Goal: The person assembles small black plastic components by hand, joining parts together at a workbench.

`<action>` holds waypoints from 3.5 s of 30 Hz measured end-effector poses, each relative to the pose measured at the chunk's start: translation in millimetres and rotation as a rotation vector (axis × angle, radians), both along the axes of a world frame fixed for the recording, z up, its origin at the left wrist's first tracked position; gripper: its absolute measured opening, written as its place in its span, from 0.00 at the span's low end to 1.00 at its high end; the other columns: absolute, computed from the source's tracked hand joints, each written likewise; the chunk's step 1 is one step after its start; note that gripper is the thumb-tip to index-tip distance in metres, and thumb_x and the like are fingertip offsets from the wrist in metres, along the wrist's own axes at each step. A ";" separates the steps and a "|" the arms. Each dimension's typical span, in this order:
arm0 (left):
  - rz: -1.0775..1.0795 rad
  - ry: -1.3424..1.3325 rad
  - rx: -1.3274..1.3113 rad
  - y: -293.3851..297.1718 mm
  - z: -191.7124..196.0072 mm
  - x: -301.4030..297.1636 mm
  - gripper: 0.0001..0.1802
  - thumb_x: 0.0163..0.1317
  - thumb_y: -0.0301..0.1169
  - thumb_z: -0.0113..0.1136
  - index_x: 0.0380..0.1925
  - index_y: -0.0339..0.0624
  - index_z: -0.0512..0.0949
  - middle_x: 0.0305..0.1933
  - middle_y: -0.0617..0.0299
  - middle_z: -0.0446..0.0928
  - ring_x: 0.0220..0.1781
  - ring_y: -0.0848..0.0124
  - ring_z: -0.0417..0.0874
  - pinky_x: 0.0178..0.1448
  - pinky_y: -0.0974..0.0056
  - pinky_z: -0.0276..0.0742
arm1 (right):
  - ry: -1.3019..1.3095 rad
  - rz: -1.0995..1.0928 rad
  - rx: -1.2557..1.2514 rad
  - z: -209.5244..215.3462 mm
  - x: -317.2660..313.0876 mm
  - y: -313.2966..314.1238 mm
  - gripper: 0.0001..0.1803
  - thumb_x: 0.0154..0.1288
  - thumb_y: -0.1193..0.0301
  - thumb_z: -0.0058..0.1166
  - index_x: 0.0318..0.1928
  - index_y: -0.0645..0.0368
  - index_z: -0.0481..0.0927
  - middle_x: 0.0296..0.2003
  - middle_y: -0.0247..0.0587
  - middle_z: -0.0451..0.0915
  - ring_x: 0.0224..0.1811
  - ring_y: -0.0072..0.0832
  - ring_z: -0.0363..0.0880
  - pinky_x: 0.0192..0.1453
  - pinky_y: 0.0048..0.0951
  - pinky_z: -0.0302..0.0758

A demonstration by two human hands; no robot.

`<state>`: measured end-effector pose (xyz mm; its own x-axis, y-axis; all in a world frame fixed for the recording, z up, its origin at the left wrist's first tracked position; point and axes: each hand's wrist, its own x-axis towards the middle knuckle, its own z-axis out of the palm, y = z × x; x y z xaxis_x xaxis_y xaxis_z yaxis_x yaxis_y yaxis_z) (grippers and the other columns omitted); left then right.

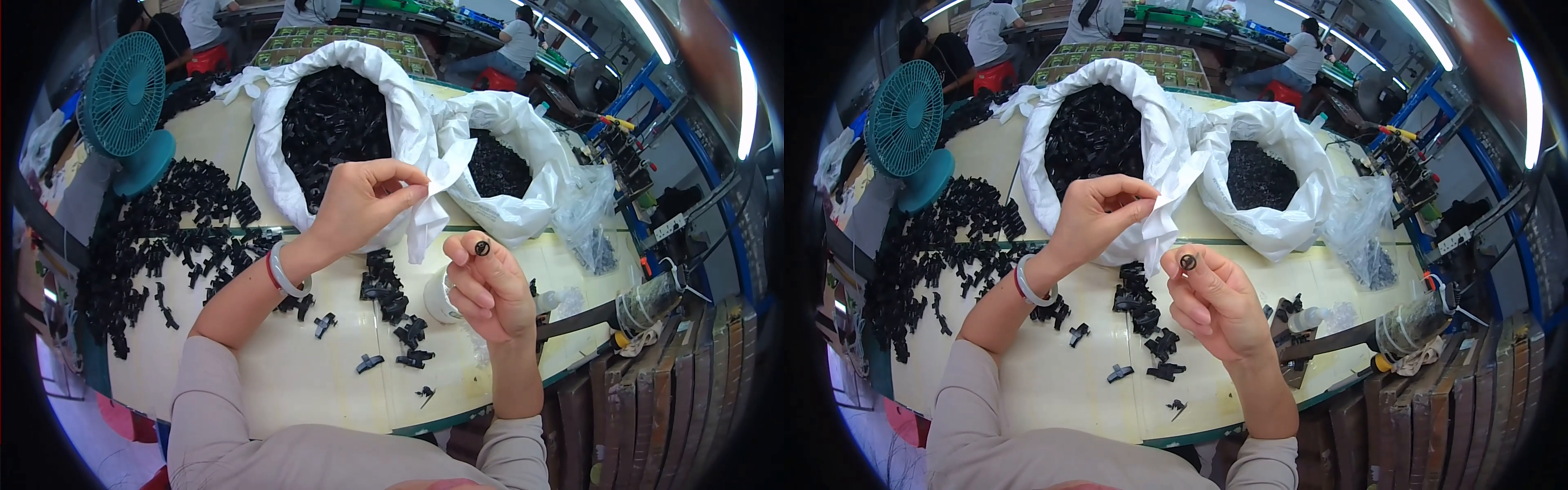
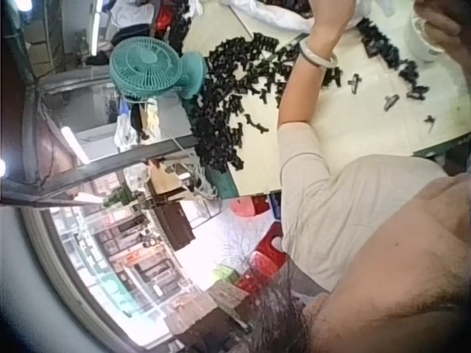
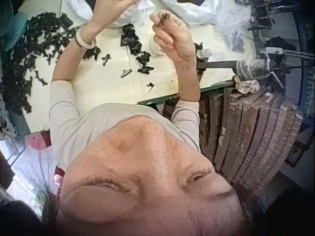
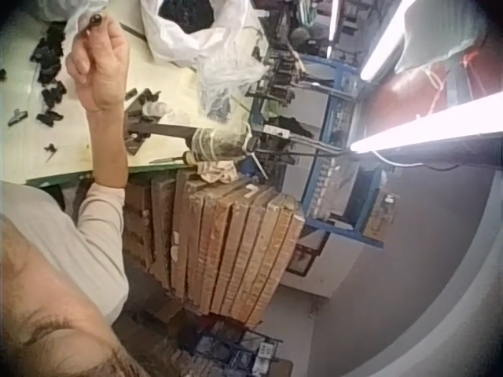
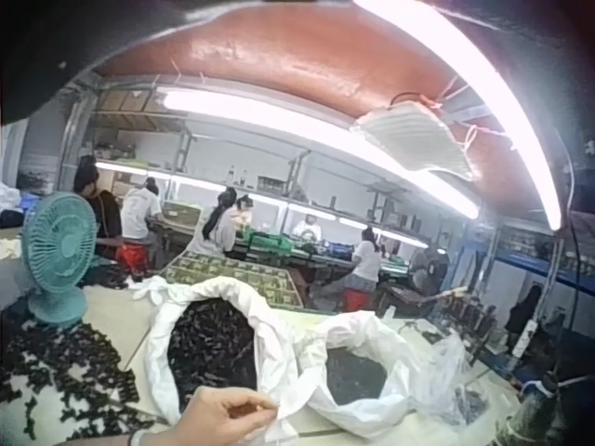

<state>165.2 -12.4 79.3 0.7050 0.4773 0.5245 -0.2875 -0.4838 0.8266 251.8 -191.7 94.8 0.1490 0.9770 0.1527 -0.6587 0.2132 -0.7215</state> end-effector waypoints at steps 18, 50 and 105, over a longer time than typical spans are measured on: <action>-0.202 0.177 0.626 -4.3 -63.1 91.9 0.18 0.51 0.18 0.50 0.46 0.32 0.72 0.47 0.45 0.74 0.44 0.53 0.78 0.46 0.57 0.73 | 0.235 -0.058 -0.033 -13.3 -6.0 -12.6 0.11 0.71 0.69 0.34 0.40 0.60 0.69 0.36 0.36 0.68 0.18 0.12 0.58 0.17 0.12 0.57; -0.454 0.018 -0.052 -67.3 -33.4 -73.4 0.34 0.45 0.22 0.68 0.55 0.34 0.67 0.38 0.61 0.75 0.38 0.75 0.75 0.47 0.69 0.72 | -0.788 -1.001 -0.072 -64.6 -91.7 -38.3 0.05 0.63 0.80 0.48 0.39 0.64 0.73 0.37 0.37 0.69 0.21 0.13 0.65 0.21 0.12 0.63; -0.317 0.121 -0.305 -64.7 -37.7 -126.9 0.36 0.51 0.16 0.61 0.61 0.39 0.60 0.41 0.57 0.74 0.44 0.73 0.79 0.52 0.69 0.77 | -0.485 -0.535 -0.153 -77.8 -114.5 -27.6 0.07 0.62 0.83 0.45 0.41 0.69 0.73 0.42 0.45 0.72 0.22 0.17 0.71 0.22 0.16 0.69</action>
<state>38.3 -77.1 41.6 0.8887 0.3482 0.2983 -0.2748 -0.1162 0.9545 137.3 -219.3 17.0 0.5619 0.8050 0.1903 -0.0926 0.2898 -0.9526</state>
